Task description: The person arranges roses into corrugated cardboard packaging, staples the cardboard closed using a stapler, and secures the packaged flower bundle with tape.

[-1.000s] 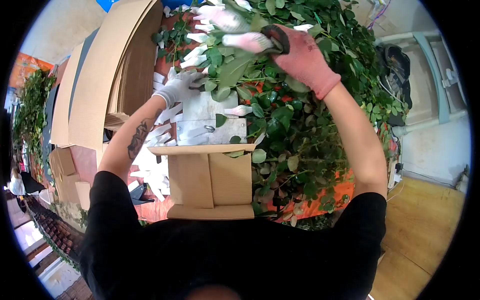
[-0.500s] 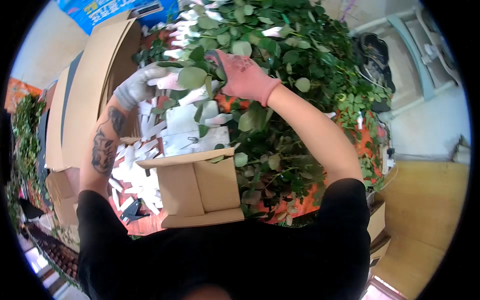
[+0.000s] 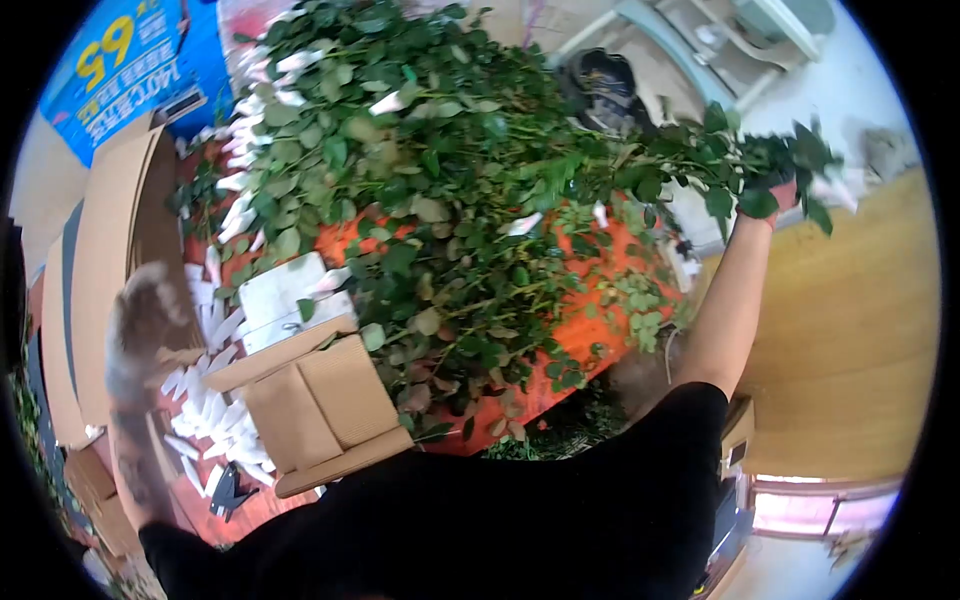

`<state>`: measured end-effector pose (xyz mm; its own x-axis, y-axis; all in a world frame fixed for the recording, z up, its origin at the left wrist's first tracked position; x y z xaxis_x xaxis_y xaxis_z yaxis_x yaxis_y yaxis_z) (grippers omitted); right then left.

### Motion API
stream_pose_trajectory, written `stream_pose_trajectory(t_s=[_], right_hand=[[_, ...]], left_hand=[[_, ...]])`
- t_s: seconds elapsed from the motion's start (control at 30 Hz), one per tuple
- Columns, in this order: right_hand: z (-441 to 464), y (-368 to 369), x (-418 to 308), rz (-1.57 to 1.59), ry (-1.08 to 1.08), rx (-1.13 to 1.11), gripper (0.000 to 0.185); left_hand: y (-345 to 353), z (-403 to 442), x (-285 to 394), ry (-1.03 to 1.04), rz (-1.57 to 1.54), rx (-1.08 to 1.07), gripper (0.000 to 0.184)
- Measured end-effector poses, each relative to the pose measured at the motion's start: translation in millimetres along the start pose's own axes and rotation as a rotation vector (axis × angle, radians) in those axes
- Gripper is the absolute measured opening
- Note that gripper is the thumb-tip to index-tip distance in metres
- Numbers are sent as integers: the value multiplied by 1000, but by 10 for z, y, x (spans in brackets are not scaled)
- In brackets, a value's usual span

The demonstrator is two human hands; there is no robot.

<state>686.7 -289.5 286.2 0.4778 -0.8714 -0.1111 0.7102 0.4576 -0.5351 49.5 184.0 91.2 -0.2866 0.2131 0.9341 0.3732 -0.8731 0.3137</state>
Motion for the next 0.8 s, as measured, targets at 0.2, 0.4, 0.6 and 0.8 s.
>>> stream_pose_trajectory(t_s=[0.2,0.4,0.6,0.8], right_hand=[[523,-1042,1002,-1053,-281,143,44],[8,-913,-614,-860,-826,399,41],[-2091,-1390,-2840,323,-1307,-420,49],[-3246,-1598,-3484,283,-1371,-343,47]], left_hand=[[358,-811,191,-116,371,161,54],[1446,-1065,152,80,1270,-243,41],[1278,-1546,-50,-46,1149,-148,37],[1069,-1929,-40,-11,1072,176,30]])
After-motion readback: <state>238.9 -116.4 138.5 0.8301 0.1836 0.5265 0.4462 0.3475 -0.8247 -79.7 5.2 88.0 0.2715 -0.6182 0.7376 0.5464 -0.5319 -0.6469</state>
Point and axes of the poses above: each hand's wrist, its own z-axis towards the middle knuckle, its own y-axis out of the palm, x = y × z, the point moved 1 cm from there along z, towards the middle knuckle, and after that the axes turned 5 degrees about y, right-handed, at the moved point
